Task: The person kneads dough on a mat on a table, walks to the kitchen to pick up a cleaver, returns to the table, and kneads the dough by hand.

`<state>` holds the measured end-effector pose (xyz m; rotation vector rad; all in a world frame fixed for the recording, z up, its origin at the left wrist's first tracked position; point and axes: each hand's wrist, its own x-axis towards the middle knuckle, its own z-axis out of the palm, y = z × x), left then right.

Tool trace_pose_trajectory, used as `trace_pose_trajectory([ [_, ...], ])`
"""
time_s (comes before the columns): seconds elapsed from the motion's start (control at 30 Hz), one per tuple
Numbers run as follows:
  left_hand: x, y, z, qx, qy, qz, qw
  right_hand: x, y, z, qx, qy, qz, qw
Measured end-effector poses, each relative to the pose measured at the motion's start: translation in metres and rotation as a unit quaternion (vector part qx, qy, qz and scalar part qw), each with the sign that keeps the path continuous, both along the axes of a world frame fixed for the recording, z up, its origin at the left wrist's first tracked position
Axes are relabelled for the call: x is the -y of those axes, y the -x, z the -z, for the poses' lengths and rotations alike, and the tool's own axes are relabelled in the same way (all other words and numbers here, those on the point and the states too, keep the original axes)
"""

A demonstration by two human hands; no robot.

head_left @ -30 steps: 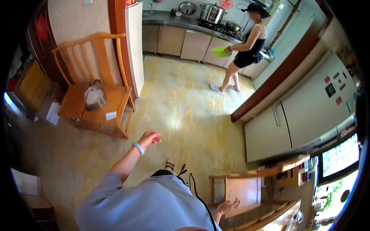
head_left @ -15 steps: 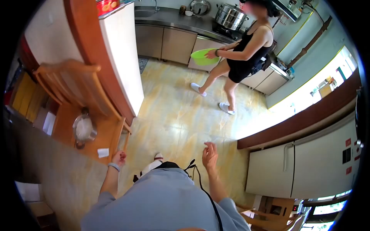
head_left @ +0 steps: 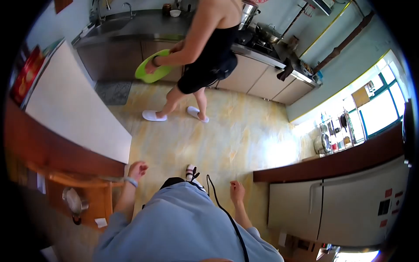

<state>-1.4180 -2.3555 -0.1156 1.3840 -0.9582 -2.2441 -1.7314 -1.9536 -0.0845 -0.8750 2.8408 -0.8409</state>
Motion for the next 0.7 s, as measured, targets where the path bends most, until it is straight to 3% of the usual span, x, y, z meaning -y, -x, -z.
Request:
trace_pose_trajectory([
  [0.1, 0.013, -0.010, 0.056, 0.033, -0.070, -0.078, 0.994, 0.071, 0.090, -0.010, 0.075, 0.018, -0.028, 0.997],
  [0.13, 0.013, -0.006, 0.050, 0.083, -0.087, -0.099, 0.988, 0.101, 0.120, -0.014, 0.109, 0.033, -0.044, 0.992],
  [0.23, 0.014, -0.015, 0.069, 0.164, -0.136, -0.149, 0.966, 0.199, 0.189, -0.029, 0.045, 0.091, -0.160, 0.982],
  [0.3, 0.004, -0.023, 0.067, 0.267, -0.069, -0.049, 0.960, 0.266, 0.223, -0.047, 0.029, 0.117, -0.222, 0.968],
  [0.37, -0.002, -0.039, 0.092, 0.289, -0.094, -0.070, 0.950, 0.343, 0.248, -0.065, 0.048, 0.146, -0.260, 0.953],
  [0.47, -0.010, -0.026, 0.119, 0.289, -0.173, -0.236, 0.911, 0.455, 0.271, -0.098, 0.076, 0.185, -0.301, 0.932],
  [0.57, 0.012, 0.009, 0.119, 0.335, -0.195, -0.264, 0.883, 0.563, 0.295, -0.127, 0.085, 0.205, -0.339, 0.914],
  [0.7, 0.067, 0.063, 0.113, 0.335, -0.205, -0.243, 0.887, 0.678, 0.327, -0.164, 0.130, 0.234, -0.353, 0.896],
])
